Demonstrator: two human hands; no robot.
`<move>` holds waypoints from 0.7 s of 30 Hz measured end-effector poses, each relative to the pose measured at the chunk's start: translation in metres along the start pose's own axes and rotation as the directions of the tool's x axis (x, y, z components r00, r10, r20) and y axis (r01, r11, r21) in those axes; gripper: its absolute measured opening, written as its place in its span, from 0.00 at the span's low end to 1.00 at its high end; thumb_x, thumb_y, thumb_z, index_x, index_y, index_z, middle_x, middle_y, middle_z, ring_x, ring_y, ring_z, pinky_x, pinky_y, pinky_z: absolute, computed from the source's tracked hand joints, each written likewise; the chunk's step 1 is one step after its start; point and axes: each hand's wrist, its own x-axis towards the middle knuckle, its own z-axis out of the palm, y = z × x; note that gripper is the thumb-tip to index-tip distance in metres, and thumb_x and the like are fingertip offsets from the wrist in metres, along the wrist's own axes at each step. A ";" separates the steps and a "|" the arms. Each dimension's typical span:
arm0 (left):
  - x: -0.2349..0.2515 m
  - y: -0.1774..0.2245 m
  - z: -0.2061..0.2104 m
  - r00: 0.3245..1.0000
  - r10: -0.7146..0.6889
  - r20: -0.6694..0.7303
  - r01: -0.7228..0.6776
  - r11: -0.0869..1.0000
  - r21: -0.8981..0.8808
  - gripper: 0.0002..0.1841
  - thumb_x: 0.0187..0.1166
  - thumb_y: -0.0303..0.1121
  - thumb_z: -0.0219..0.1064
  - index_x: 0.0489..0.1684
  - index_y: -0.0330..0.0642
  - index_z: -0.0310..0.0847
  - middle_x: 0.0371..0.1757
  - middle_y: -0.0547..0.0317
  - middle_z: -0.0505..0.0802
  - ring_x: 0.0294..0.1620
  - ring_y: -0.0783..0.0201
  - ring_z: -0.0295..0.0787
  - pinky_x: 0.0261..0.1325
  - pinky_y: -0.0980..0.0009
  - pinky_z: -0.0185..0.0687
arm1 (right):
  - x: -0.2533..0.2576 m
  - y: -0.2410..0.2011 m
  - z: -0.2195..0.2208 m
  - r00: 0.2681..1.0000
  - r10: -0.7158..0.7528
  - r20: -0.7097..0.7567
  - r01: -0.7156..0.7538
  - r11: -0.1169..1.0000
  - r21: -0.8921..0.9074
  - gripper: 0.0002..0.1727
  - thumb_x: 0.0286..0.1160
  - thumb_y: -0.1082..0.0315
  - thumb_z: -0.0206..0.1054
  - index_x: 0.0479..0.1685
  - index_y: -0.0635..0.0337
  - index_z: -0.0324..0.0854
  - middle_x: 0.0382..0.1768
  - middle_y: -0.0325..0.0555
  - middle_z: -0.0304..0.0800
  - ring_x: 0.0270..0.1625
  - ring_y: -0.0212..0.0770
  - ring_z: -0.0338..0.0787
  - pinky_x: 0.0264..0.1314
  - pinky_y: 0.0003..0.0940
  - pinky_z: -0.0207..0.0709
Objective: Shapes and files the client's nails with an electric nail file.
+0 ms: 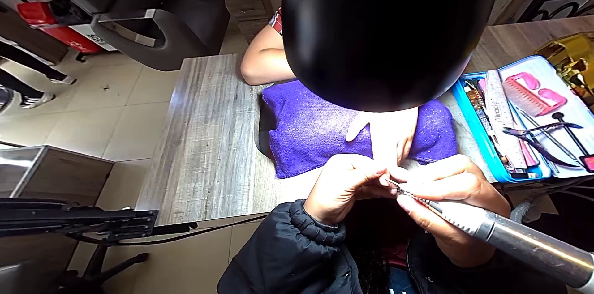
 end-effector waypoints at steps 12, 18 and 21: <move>0.001 -0.002 -0.003 0.999 -0.003 0.055 0.004 1.000 -0.021 0.14 0.84 0.23 0.58 0.34 0.35 0.92 0.31 0.53 0.97 0.34 0.67 0.97 0.45 0.71 0.94 | 0.000 0.002 -0.001 0.998 -0.061 0.016 0.062 0.997 -0.039 0.09 0.61 0.73 0.77 0.39 0.53 0.86 0.44 0.34 0.85 0.52 0.29 0.90 0.57 0.24 0.90; 0.001 -0.002 -0.005 0.998 -0.001 0.060 0.003 1.000 -0.021 0.13 0.84 0.23 0.60 0.34 0.35 0.92 0.32 0.53 0.96 0.34 0.66 0.97 0.45 0.71 0.94 | -0.001 0.001 -0.001 0.996 -0.087 0.038 0.090 0.992 -0.084 0.07 0.64 0.72 0.77 0.38 0.54 0.87 0.45 0.35 0.85 0.54 0.28 0.89 0.58 0.24 0.89; 0.001 -0.002 -0.005 0.997 0.011 0.078 -0.008 0.999 -0.034 0.13 0.84 0.23 0.59 0.34 0.35 0.93 0.32 0.53 0.97 0.34 0.67 0.97 0.45 0.71 0.94 | -0.001 0.003 -0.001 0.996 -0.085 0.021 0.086 0.994 -0.069 0.08 0.62 0.73 0.77 0.39 0.54 0.86 0.45 0.35 0.85 0.54 0.29 0.89 0.58 0.24 0.89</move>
